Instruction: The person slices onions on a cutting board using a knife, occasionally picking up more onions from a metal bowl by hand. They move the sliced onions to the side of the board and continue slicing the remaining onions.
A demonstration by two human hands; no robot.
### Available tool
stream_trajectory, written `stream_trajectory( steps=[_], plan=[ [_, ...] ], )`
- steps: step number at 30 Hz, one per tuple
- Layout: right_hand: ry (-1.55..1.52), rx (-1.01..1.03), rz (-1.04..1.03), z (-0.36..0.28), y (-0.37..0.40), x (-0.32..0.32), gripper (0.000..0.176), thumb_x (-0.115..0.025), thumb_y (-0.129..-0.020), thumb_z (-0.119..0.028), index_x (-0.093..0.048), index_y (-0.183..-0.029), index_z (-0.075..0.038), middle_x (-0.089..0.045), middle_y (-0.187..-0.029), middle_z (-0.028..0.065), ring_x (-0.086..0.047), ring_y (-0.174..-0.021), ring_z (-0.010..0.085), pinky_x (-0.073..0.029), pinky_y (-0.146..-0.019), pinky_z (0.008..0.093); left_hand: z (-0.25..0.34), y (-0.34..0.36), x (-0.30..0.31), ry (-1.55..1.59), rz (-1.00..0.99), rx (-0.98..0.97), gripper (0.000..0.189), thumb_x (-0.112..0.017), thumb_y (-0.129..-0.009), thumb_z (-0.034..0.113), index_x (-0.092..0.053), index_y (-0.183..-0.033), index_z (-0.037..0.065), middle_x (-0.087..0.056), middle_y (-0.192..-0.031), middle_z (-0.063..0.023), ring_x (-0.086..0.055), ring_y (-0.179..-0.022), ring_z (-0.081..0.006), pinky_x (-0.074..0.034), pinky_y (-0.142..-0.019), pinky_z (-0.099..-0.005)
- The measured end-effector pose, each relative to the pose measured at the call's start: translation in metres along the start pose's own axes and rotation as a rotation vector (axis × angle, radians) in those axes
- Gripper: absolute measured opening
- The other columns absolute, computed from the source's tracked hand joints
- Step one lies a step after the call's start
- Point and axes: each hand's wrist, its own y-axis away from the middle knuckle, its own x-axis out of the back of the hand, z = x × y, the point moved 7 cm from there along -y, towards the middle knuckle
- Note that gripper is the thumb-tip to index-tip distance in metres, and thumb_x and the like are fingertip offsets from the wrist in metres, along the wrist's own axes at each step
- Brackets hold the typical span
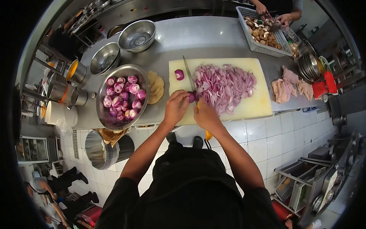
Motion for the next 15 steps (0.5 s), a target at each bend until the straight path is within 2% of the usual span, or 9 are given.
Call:
stream_trajectory(
  steps=[5, 8, 11, 14, 15],
  plan=[
    [-0.003, -0.110, -0.133, -0.021, 0.010, 0.024, 0.038, -0.056, -0.099, -0.018, -0.044, -0.124, 0.007, -0.066, -0.099, 0.0396, -0.065, -0.099, 0.0541, -0.049, -0.089, 0.0596, -0.008, 0.004, 0.001, 0.026, 0.033, 0.056, 0.013, -0.074, -0.089, 0.002, -0.074, -0.101, -0.002, -0.072, -0.106, -0.0149, -0.071, -0.094, -0.0331, -0.057, -0.085, -0.0376],
    [0.110, 0.011, -0.017, -0.014, -0.004, 0.002, 0.038, -0.055, -0.100, -0.019, -0.044, -0.124, 0.008, -0.066, -0.101, 0.0391, -0.066, -0.101, 0.0520, -0.050, -0.090, 0.0587, -0.008, 0.002, 0.000, 0.041, 0.022, 0.067, 0.012, -0.073, -0.089, 0.003, -0.074, -0.100, -0.003, -0.072, -0.105, -0.0155, -0.070, -0.093, -0.0349, -0.057, -0.084, -0.0392],
    [-0.039, -0.057, -0.050, -0.002, -0.015, -0.003, 0.037, -0.055, -0.099, -0.020, -0.044, -0.122, 0.008, -0.067, -0.099, 0.0373, -0.067, -0.099, 0.0514, -0.050, -0.090, 0.0585, -0.008, -0.003, 0.002, 0.030, 0.014, 0.066, 0.011, -0.073, -0.089, 0.003, -0.074, -0.099, -0.003, -0.072, -0.105, -0.0156, -0.070, -0.093, -0.0348, -0.057, -0.083, -0.0391],
    [0.004, -0.043, -0.090, -0.014, -0.005, 0.013, 0.034, -0.054, -0.102, -0.018, -0.042, -0.122, 0.007, -0.066, -0.078, 0.0276, -0.067, -0.054, 0.0384, -0.054, -0.055, 0.0492, -0.008, 0.002, 0.000, 0.058, 0.021, 0.081, 0.010, -0.073, -0.089, 0.002, -0.074, -0.098, -0.003, -0.072, -0.103, -0.0160, -0.070, -0.092, -0.0349, -0.057, -0.083, -0.0392],
    [0.016, -0.050, -0.079, -0.012, -0.003, 0.008, 0.035, -0.055, -0.101, -0.019, -0.043, -0.122, 0.007, -0.067, -0.083, 0.0301, -0.067, -0.067, 0.0430, -0.053, -0.065, 0.0522, -0.010, 0.003, -0.001, 0.071, 0.025, 0.091, 0.010, -0.073, -0.089, 0.001, -0.074, -0.098, -0.004, -0.072, -0.103, -0.0161, -0.070, -0.092, -0.0350, -0.057, -0.083, -0.0393]
  ],
)
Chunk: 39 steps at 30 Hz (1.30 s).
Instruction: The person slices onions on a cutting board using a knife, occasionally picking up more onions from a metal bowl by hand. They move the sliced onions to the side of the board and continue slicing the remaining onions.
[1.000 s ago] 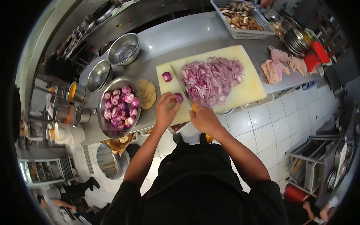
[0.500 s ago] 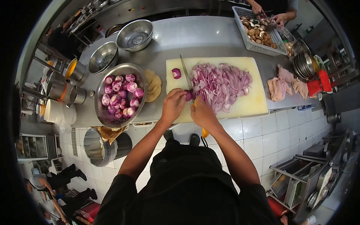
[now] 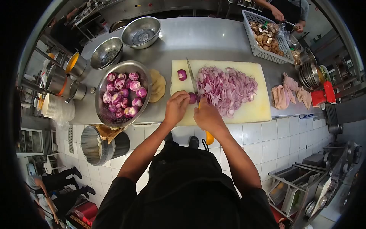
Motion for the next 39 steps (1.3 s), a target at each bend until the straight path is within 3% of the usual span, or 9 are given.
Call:
stream_trajectory(
  steps=[2, 17, 21, 24, 27, 31, 34, 37, 39],
  plan=[
    [0.023, -0.004, 0.036, 0.003, -0.005, -0.012, 0.037, -0.055, -0.099, -0.020, -0.045, -0.120, 0.008, -0.069, -0.092, 0.0350, -0.068, -0.092, 0.0522, -0.051, -0.086, 0.0584, -0.002, -0.002, 0.000, 0.006, 0.005, 0.002, 0.011, -0.073, -0.088, 0.001, -0.074, -0.098, -0.004, -0.073, -0.103, -0.0164, -0.071, -0.092, -0.0350, -0.057, -0.083, -0.0394],
    [-0.009, -0.008, -0.008, -0.007, -0.009, 0.002, 0.038, -0.056, -0.098, -0.019, -0.044, -0.121, 0.010, -0.069, -0.094, 0.0359, -0.068, -0.095, 0.0508, -0.052, -0.085, 0.0577, 0.005, -0.001, 0.003, -0.046, 0.011, -0.033, 0.011, -0.074, -0.087, 0.001, -0.074, -0.098, -0.003, -0.073, -0.102, -0.0156, -0.071, -0.092, -0.0342, -0.057, -0.084, -0.0392],
    [-0.070, -0.073, -0.020, -0.014, -0.001, 0.000, 0.037, -0.055, -0.098, -0.018, -0.044, -0.121, 0.010, -0.069, -0.082, 0.0310, -0.071, -0.076, 0.0473, -0.055, -0.078, 0.0541, -0.002, 0.001, 0.002, -0.050, 0.017, -0.020, 0.011, -0.075, -0.087, 0.001, -0.075, -0.098, -0.003, -0.074, -0.102, -0.0156, -0.071, -0.092, -0.0340, -0.057, -0.084, -0.0387],
    [0.205, 0.207, 0.249, 0.001, -0.015, -0.019, 0.039, -0.054, -0.098, -0.016, -0.044, -0.123, 0.011, -0.070, -0.077, 0.0279, -0.070, -0.063, 0.0420, -0.058, -0.068, 0.0502, 0.001, -0.002, 0.002, -0.046, 0.013, -0.015, 0.012, -0.075, -0.086, 0.000, -0.075, -0.098, -0.003, -0.074, -0.102, -0.0156, -0.072, -0.092, -0.0336, -0.058, -0.084, -0.0383],
    [-0.125, -0.074, -0.064, -0.011, -0.004, 0.006, 0.042, -0.056, -0.100, -0.019, -0.042, -0.129, 0.008, -0.068, -0.083, 0.0241, -0.070, -0.059, 0.0346, -0.057, -0.051, 0.0432, -0.004, 0.000, 0.002, -0.029, 0.021, -0.003, 0.011, -0.075, -0.086, 0.000, -0.075, -0.097, -0.003, -0.074, -0.103, -0.0155, -0.072, -0.092, -0.0331, -0.058, -0.084, -0.0380],
    [-0.136, -0.099, -0.064, -0.022, 0.003, 0.008, 0.040, -0.056, -0.100, -0.019, -0.041, -0.125, 0.009, -0.067, -0.080, 0.0266, -0.070, -0.056, 0.0360, -0.056, -0.053, 0.0449, -0.001, -0.001, 0.002, -0.015, 0.013, 0.012, 0.010, -0.075, -0.087, 0.001, -0.075, -0.096, -0.003, -0.074, -0.102, -0.0155, -0.072, -0.092, -0.0327, -0.058, -0.083, -0.0377],
    [0.124, 0.020, 0.123, -0.008, -0.012, -0.019, 0.041, -0.055, -0.098, -0.018, -0.042, -0.125, 0.010, -0.069, -0.092, 0.0341, -0.071, -0.087, 0.0484, -0.055, -0.082, 0.0571, -0.003, 0.000, 0.001, 0.001, 0.018, 0.034, 0.010, -0.074, -0.088, 0.001, -0.075, -0.097, -0.003, -0.074, -0.102, -0.0159, -0.072, -0.092, -0.0331, -0.058, -0.082, -0.0376],
    [-0.022, 0.046, 0.108, 0.010, -0.020, -0.026, 0.037, -0.057, -0.100, -0.019, -0.042, -0.124, 0.006, -0.067, -0.080, 0.0284, -0.068, -0.056, 0.0387, -0.056, -0.056, 0.0482, 0.000, -0.001, 0.002, -0.044, 0.030, -0.068, 0.012, -0.074, -0.088, 0.002, -0.075, -0.099, -0.003, -0.074, -0.104, -0.0162, -0.071, -0.091, -0.0343, -0.058, -0.083, -0.0383],
    [-0.012, 0.031, 0.105, 0.020, -0.022, -0.024, 0.037, -0.057, -0.100, -0.019, -0.042, -0.124, 0.005, -0.068, -0.080, 0.0285, -0.069, -0.056, 0.0389, -0.056, -0.056, 0.0483, -0.001, -0.001, 0.000, -0.029, -0.016, -0.006, 0.013, -0.073, -0.088, 0.001, -0.074, -0.100, -0.003, -0.073, -0.105, -0.0163, -0.071, -0.094, -0.0347, -0.057, -0.085, -0.0390]
  ],
)
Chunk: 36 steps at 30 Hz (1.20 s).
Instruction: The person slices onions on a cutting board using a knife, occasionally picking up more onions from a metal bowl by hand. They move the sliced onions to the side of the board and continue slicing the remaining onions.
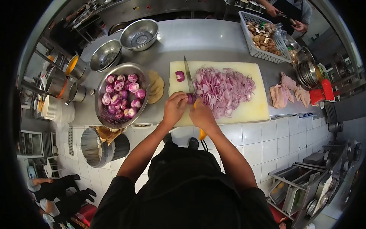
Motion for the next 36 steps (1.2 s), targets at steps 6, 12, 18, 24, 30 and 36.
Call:
stream_trajectory(
  steps=[6, 12, 18, 24, 30, 36],
  plan=[
    [-0.040, -0.082, -0.012, 0.009, 0.007, 0.017, 0.039, -0.060, -0.097, -0.022, -0.046, -0.121, 0.005, -0.068, -0.096, 0.0363, -0.066, -0.098, 0.0533, -0.050, -0.088, 0.0594, 0.017, -0.020, -0.009, -0.121, -0.263, -0.277, 0.018, -0.067, -0.087, -0.001, -0.075, -0.104, -0.001, -0.072, -0.108, -0.0155, -0.068, -0.106, -0.0338, -0.056, -0.092, -0.0406],
    [-0.054, -0.050, -0.025, 0.000, 0.010, 0.027, 0.038, -0.059, -0.097, -0.022, -0.047, -0.121, 0.006, -0.068, -0.097, 0.0366, -0.067, -0.098, 0.0530, -0.050, -0.089, 0.0592, 0.007, -0.045, 0.003, -0.321, -0.510, -0.050, 0.020, -0.069, -0.086, 0.008, -0.079, -0.099, -0.003, -0.076, -0.092, -0.0139, -0.073, -0.086, -0.0313, -0.058, -0.082, -0.0391],
    [-0.001, -0.020, -0.044, -0.006, 0.016, 0.029, 0.043, -0.058, -0.099, -0.022, -0.046, -0.129, 0.007, -0.070, -0.089, 0.0305, -0.069, -0.070, 0.0396, -0.055, -0.068, 0.0493, -0.008, -0.019, -0.003, -0.046, -0.190, 0.427, 0.017, -0.074, -0.084, 0.012, -0.080, -0.093, 0.000, -0.076, -0.076, -0.0150, -0.073, -0.065, -0.0260, -0.058, -0.069, -0.0352],
    [-0.078, -0.184, -0.212, -0.043, 0.042, 0.056, 0.040, -0.057, -0.097, -0.021, -0.046, -0.121, 0.009, -0.069, -0.092, 0.0357, -0.070, -0.091, 0.0494, -0.052, -0.086, 0.0566, -0.001, -0.009, -0.008, -0.034, -0.051, 0.398, 0.022, -0.073, -0.086, 0.015, -0.080, -0.100, -0.002, -0.078, -0.082, -0.0151, -0.076, -0.072, -0.0191, -0.058, -0.071, -0.0304],
    [0.093, 0.078, 0.040, 0.010, 0.005, 0.007, 0.040, -0.058, -0.100, -0.020, -0.045, -0.125, 0.009, -0.069, -0.085, 0.0268, -0.069, -0.054, 0.0325, -0.056, -0.056, 0.0442, 0.001, -0.002, -0.009, 0.014, -0.008, 0.351, 0.020, -0.073, -0.087, 0.012, -0.080, -0.101, -0.001, -0.079, -0.091, -0.0161, -0.077, -0.079, -0.0192, -0.058, -0.075, -0.0305],
    [-0.031, -0.102, -0.152, -0.026, 0.020, 0.039, 0.043, -0.058, -0.099, -0.021, -0.044, -0.125, 0.009, -0.069, -0.084, 0.0285, -0.070, -0.056, 0.0342, -0.057, -0.057, 0.0450, -0.001, 0.002, -0.008, 0.072, 0.068, 0.265, 0.016, -0.074, -0.087, 0.010, -0.079, -0.097, -0.002, -0.077, -0.088, -0.0186, -0.075, -0.073, -0.0244, -0.058, -0.071, -0.0335]
  ],
)
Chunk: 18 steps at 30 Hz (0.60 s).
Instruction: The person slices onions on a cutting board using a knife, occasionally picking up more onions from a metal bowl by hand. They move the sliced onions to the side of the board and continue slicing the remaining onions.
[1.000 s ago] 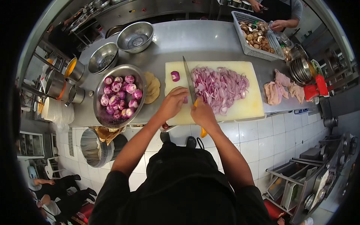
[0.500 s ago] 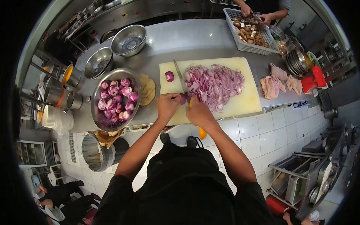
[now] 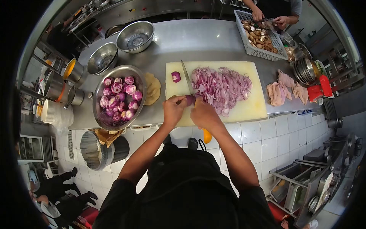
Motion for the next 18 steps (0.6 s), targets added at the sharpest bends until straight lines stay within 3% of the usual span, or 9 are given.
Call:
stream_trajectory(
  steps=[2, 5, 8, 9, 12, 15, 18],
  plan=[
    [0.108, 0.066, 0.106, 0.022, -0.022, -0.026, 0.043, -0.058, -0.099, -0.021, -0.044, -0.127, 0.009, -0.070, -0.086, 0.0275, -0.070, -0.056, 0.0326, -0.057, -0.057, 0.0445, 0.000, 0.000, 0.000, 0.008, 0.004, -0.005, 0.016, -0.074, -0.087, 0.010, -0.079, -0.097, -0.002, -0.077, -0.088, -0.0184, -0.076, -0.074, -0.0248, -0.058, -0.072, -0.0332],
    [0.120, 0.100, 0.150, 0.019, -0.027, -0.025, 0.034, -0.056, -0.098, -0.017, -0.046, -0.118, 0.008, -0.070, -0.081, 0.0291, -0.072, -0.064, 0.0396, -0.058, -0.065, 0.0499, -0.001, -0.003, 0.001, 0.006, 0.012, -0.007, 0.015, -0.074, -0.087, 0.009, -0.079, -0.097, -0.002, -0.076, -0.088, -0.0184, -0.075, -0.074, -0.0262, -0.058, -0.072, -0.0331],
    [-0.083, -0.064, -0.054, -0.020, 0.009, 0.010, 0.037, -0.056, -0.097, -0.018, -0.045, -0.120, 0.008, -0.069, -0.089, 0.0356, -0.070, -0.087, 0.0512, -0.054, -0.083, 0.0586, 0.002, -0.002, 0.000, 0.010, -0.004, -0.004, 0.015, -0.074, -0.087, 0.008, -0.079, -0.097, -0.001, -0.076, -0.089, -0.0186, -0.075, -0.074, -0.0266, -0.057, -0.072, -0.0333],
    [-0.086, -0.079, -0.080, -0.022, 0.013, 0.013, 0.037, -0.056, -0.097, -0.018, -0.045, -0.121, 0.008, -0.069, -0.089, 0.0354, -0.070, -0.087, 0.0506, -0.054, -0.082, 0.0580, 0.002, 0.000, 0.000, 0.013, -0.002, -0.003, 0.015, -0.074, -0.087, 0.008, -0.079, -0.097, -0.001, -0.076, -0.089, -0.0186, -0.075, -0.074, -0.0264, -0.057, -0.072, -0.0334],
    [0.131, 0.095, 0.152, 0.017, -0.022, -0.027, 0.038, -0.058, -0.099, -0.019, -0.044, -0.123, 0.007, -0.068, -0.081, 0.0257, -0.070, -0.055, 0.0325, -0.057, -0.053, 0.0436, 0.000, -0.001, -0.001, -0.004, 0.013, -0.046, 0.015, -0.074, -0.087, 0.008, -0.079, -0.098, -0.002, -0.076, -0.089, -0.0187, -0.074, -0.073, -0.0260, -0.057, -0.071, -0.0335],
    [0.058, 0.097, 0.120, 0.026, -0.031, -0.028, 0.038, -0.057, -0.099, -0.019, -0.044, -0.121, 0.008, -0.068, -0.081, 0.0252, -0.069, -0.054, 0.0329, -0.056, -0.052, 0.0431, 0.002, -0.003, 0.000, 0.002, 0.009, -0.035, 0.016, -0.074, -0.087, 0.008, -0.079, -0.098, -0.002, -0.076, -0.089, -0.0187, -0.074, -0.073, -0.0261, -0.057, -0.071, -0.0337],
    [-0.053, 0.004, -0.041, -0.009, 0.002, 0.004, 0.040, -0.058, -0.099, -0.020, -0.043, -0.121, 0.010, -0.067, -0.078, 0.0260, -0.069, -0.054, 0.0349, -0.056, -0.052, 0.0430, -0.002, 0.000, 0.000, 0.020, -0.011, 0.004, 0.016, -0.074, -0.087, 0.009, -0.079, -0.098, -0.002, -0.076, -0.089, -0.0185, -0.075, -0.074, -0.0261, -0.057, -0.072, -0.0337]
  ],
)
